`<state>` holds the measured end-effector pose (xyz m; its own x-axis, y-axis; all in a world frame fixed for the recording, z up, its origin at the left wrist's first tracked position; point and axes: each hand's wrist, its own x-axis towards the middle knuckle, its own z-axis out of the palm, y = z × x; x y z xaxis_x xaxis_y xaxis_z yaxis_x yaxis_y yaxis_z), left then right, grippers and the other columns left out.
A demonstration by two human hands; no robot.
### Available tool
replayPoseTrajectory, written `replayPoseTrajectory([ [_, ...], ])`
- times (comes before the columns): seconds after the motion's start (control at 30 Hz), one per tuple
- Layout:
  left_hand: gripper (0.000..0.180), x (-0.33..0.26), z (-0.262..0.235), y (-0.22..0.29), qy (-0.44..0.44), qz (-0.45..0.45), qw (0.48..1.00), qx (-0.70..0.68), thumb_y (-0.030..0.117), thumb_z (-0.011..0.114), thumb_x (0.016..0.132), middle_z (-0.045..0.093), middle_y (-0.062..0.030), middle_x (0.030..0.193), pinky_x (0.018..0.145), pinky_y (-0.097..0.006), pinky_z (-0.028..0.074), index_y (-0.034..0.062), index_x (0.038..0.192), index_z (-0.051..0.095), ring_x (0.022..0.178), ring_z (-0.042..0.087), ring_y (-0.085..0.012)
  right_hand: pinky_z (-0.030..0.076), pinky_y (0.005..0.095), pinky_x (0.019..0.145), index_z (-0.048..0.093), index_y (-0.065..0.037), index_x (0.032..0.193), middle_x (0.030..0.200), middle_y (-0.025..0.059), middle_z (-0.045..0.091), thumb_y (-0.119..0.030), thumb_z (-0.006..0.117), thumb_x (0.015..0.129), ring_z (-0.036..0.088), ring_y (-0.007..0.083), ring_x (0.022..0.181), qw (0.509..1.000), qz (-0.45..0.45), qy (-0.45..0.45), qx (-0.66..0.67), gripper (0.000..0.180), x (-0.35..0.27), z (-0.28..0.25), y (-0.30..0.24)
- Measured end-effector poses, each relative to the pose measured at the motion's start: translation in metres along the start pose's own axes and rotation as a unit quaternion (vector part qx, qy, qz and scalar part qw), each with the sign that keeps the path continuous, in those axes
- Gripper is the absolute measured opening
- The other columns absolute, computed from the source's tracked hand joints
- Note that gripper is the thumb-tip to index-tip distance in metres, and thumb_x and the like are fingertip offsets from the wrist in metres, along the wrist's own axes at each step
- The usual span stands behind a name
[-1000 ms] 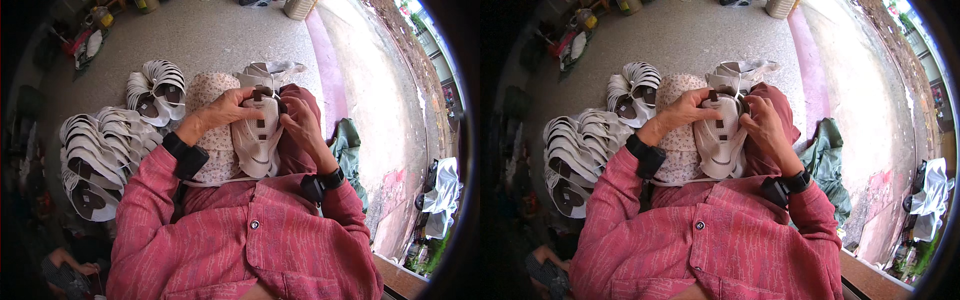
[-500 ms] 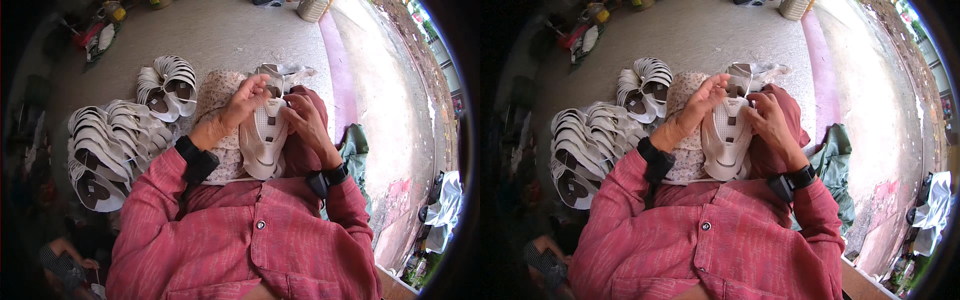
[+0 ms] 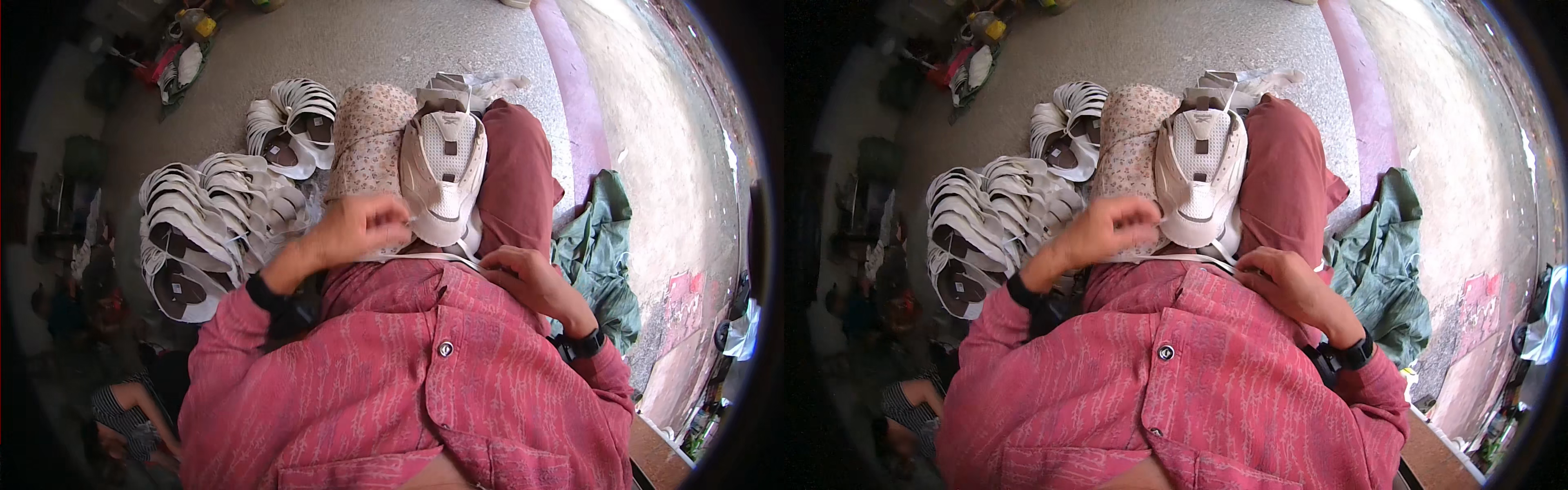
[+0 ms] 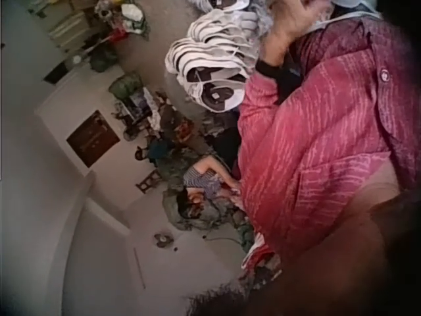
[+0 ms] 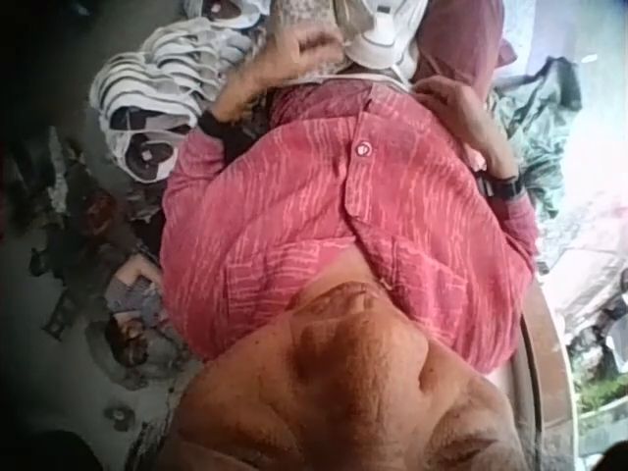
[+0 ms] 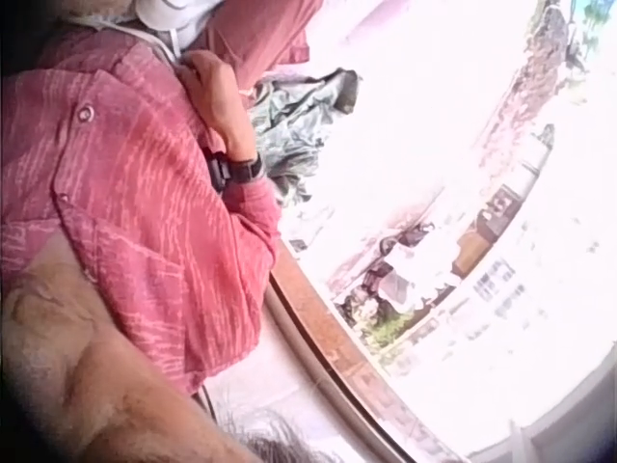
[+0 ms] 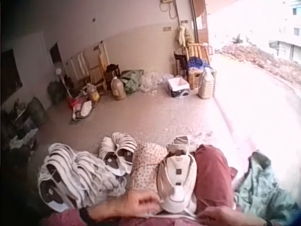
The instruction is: The recorder is lacing a white sneaker while sitting on the floor.
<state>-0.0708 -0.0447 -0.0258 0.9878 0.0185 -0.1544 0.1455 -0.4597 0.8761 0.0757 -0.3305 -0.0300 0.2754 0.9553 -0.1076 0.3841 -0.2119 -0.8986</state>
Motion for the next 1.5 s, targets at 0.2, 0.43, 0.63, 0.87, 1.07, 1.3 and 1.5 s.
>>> replayPoseTrajectory([
  [0.2,0.016,-0.037,0.010,-0.016,-0.031,0.071,0.994,0.073,0.014,0.069,0.086,0.062,-0.0046,0.081,0.074,-0.026,0.047,0.0023,0.096,0.064,0.079,0.059,-0.0134,0.048,0.0342,0.073,0.067,0.001,0.099,0.088,0.0140,0.065,-0.013,0.063,0.090,0.063,0.0257,0.082,0.988,0.133,-0.076,0.033,0.017,-0.004,-0.013,-0.017],
  [0.43,0.013,-0.035,-0.026,0.008,-0.050,-0.107,0.971,-0.206,0.013,0.068,0.090,0.060,0.0044,0.084,0.073,-0.022,0.045,0.0017,0.094,0.063,0.082,0.054,-0.0037,0.048,0.0309,0.069,0.070,-0.001,0.094,0.081,0.0107,0.062,-0.006,0.068,0.085,0.061,0.0229,0.076,0.994,-0.042,0.093,-0.046,0.010,-0.002,-0.016,-0.003],
  [0.63,0.021,-0.035,-0.043,-0.007,-0.233,-0.032,0.972,0.002,0.023,0.067,0.089,0.065,-0.0048,0.084,0.074,-0.028,0.046,0.0017,0.091,0.070,0.082,0.060,-0.0154,0.049,0.0326,0.061,0.070,-0.002,0.095,0.078,0.0119,0.065,-0.012,0.064,0.088,0.062,0.0245,0.065,0.997,0.053,-0.061,0.001,0.013,-0.005,-0.025,-0.011],
  [0.87,0.011,-0.013,-0.023,0.015,-0.075,0.080,0.993,0.035,0.009,0.070,0.084,0.067,-0.0059,0.087,0.076,-0.030,0.047,0.0039,0.094,0.072,0.084,0.062,-0.0183,0.050,0.0406,0.062,0.067,0.000,0.083,0.071,0.0173,0.064,-0.018,0.061,0.089,0.063,0.0341,0.065,0.985,0.016,0.020,-0.173,0.019,0.024,0.004,0.003],
  [1.07,0.013,0.031,-0.013,0.044,-0.039,0.190,0.980,0.036,0.007,0.071,0.084,0.067,-0.0064,0.094,0.081,-0.030,0.049,0.0048,0.096,0.072,0.091,0.063,-0.0184,0.047,0.0399,0.062,0.065,-0.002,0.078,0.072,0.0131,0.062,-0.013,0.063,0.085,0.060,0.0332,0.065,0.979,-0.041,-0.032,-0.195,0.013,0.034,0.000,0.008],
  [1.3,0.032,0.077,0.006,0.054,-0.136,0.148,0.980,-0.014,0.015,0.067,0.089,0.066,-0.0066,0.103,0.094,-0.032,0.045,0.0051,0.119,0.063,0.104,0.060,-0.0164,0.037,0.0192,0.056,0.059,-0.007,0.099,0.078,-0.0019,0.059,-0.021,0.057,0.097,0.052,0.0050,0.064,0.953,0.072,0.022,0.294,0.014,0.024,-0.043,-0.020],
  [1.5,0.020,0.058,-0.024,0.081,-0.181,-0.035,0.970,-0.161,0.020,0.063,0.093,0.062,-0.0013,0.071,0.053,-0.024,0.043,0.0038,0.105,0.066,0.059,0.054,-0.0075,0.018,0.0184,0.042,0.056,-0.007,0.097,0.060,-0.0112,0.034,-0.016,0.053,0.098,0.027,-0.0006,0.047,0.865,0.044,0.195,0.460,0.010,0.011,-0.090,-0.023],
])
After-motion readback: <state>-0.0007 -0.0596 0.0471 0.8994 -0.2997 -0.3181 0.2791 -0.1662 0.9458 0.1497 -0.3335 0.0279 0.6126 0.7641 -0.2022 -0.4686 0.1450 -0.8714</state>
